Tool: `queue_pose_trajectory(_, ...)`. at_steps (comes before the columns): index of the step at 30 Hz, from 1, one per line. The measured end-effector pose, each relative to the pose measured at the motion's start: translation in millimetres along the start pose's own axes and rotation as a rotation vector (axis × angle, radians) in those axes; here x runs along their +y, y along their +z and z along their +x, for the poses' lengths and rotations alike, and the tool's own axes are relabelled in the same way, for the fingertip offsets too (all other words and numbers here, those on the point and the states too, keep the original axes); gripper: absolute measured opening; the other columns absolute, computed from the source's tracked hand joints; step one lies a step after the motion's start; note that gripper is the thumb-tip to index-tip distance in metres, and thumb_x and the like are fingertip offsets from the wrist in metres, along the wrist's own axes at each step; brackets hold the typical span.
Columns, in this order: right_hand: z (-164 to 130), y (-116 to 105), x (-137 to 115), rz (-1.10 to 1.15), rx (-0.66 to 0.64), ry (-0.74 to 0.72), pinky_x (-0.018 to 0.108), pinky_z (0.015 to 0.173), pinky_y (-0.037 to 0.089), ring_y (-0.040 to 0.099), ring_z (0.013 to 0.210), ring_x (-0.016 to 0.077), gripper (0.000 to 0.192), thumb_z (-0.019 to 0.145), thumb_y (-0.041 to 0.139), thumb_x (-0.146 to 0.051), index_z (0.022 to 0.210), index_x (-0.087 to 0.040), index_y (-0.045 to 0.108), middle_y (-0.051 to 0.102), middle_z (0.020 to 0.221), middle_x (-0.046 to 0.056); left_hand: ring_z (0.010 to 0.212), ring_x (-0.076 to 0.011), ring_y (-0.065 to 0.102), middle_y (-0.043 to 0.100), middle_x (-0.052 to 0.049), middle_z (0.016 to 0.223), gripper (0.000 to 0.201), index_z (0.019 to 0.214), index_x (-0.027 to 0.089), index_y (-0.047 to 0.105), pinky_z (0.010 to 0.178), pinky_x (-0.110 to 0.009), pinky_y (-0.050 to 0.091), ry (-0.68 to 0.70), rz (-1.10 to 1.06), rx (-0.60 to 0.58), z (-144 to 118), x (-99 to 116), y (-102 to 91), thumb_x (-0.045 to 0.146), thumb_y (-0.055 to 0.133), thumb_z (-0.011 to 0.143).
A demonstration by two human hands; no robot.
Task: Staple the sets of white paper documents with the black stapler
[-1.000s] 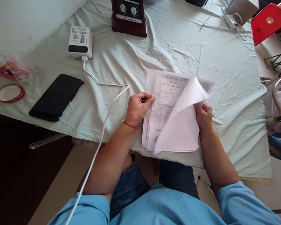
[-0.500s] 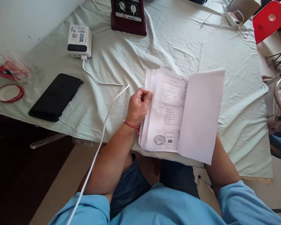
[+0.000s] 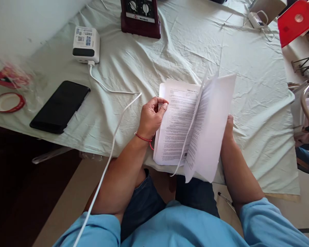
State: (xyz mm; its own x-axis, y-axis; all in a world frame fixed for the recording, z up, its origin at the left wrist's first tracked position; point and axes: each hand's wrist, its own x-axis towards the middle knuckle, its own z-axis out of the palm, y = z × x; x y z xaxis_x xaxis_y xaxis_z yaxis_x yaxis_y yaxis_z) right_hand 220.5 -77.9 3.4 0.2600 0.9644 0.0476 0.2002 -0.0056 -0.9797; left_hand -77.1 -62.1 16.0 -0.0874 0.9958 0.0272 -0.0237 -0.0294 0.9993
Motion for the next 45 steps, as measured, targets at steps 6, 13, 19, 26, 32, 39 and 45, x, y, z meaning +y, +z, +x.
queue_pose_trajectory(6,2,5,-6,0.000,0.050,0.040,0.031,0.067,0.056,0.065,0.071,0.0175,0.059,0.072,0.095,-0.075,0.093,-0.022,0.079,0.079,0.085,0.002,0.084,-0.0192,0.058,0.064,-0.002,0.083,0.049,0.085,0.024,0.071,0.083,-0.034,0.048,0.075,0.010,-0.131,-8,15,1.8,0.071,0.069,0.098)
queue_pose_trajectory(13,1,4,-6,0.010,0.049,0.028,0.031,0.068,0.056,0.066,0.073,0.0178,0.057,0.072,0.094,-0.075,0.093,-0.023,0.079,0.079,0.087,0.002,0.085,-0.0186,0.061,0.070,-0.001,0.085,0.019,0.079,0.021,0.077,0.089,-0.034,0.051,0.035,0.109,-0.075,-2,6,-2.0,0.038,0.082,0.085)
queue_pose_trajectory(19,1,5,-5,0.061,0.071,0.027,0.030,0.071,0.058,0.068,0.075,0.0171,0.055,0.073,0.098,-0.069,0.095,-0.023,0.078,0.082,0.092,0.002,0.066,-0.0123,0.045,0.052,0.004,0.067,0.038,0.066,0.022,0.056,0.060,-0.028,0.038,-0.111,-0.022,-0.027,0,3,-2.1,0.039,0.090,0.073)
queue_pose_trajectory(26,0,6,-5,0.064,0.070,0.025,0.031,0.073,0.061,0.071,0.079,0.0181,0.052,0.075,0.098,-0.066,0.101,-0.024,0.080,0.084,0.097,0.002,0.064,-0.0138,0.048,0.057,0.003,0.069,0.052,0.075,0.024,0.058,0.060,-0.030,0.041,-0.068,-0.063,-0.030,0,0,0.4,0.064,0.091,0.080)
queue_pose_trajectory(32,2,4,-3,0.025,0.057,0.046,0.030,0.069,0.058,0.068,0.072,0.0170,0.054,0.073,0.098,-0.068,0.094,-0.022,0.078,0.081,0.089,0.001,0.067,-0.0167,0.055,0.057,0.001,0.068,0.056,0.081,0.027,0.060,0.060,-0.031,0.042,-0.021,-0.025,0.009,1,-5,1.4,0.077,0.085,0.085)
queue_pose_trajectory(39,2,3,-2,0.041,0.046,0.033,0.030,0.071,0.059,0.070,0.075,0.0165,0.053,0.074,0.099,-0.066,0.099,-0.023,0.082,0.084,0.092,0.001,0.058,-0.0136,0.045,0.053,0.005,0.065,0.043,0.101,0.028,0.065,0.059,-0.031,0.037,-0.007,-0.031,0.036,1,-6,0.4,0.064,0.087,0.090)
queue_pose_trajectory(45,2,4,-4,0.001,0.047,0.017,0.030,0.068,0.058,0.068,0.074,0.0171,0.049,0.075,0.097,-0.065,0.094,-0.023,0.080,0.082,0.088,0.001,0.060,-0.0134,0.042,0.041,0.007,0.067,0.029,0.113,0.031,0.071,0.066,-0.032,0.039,0.049,0.067,0.081,-2,-1,-0.7,0.042,0.089,0.093)
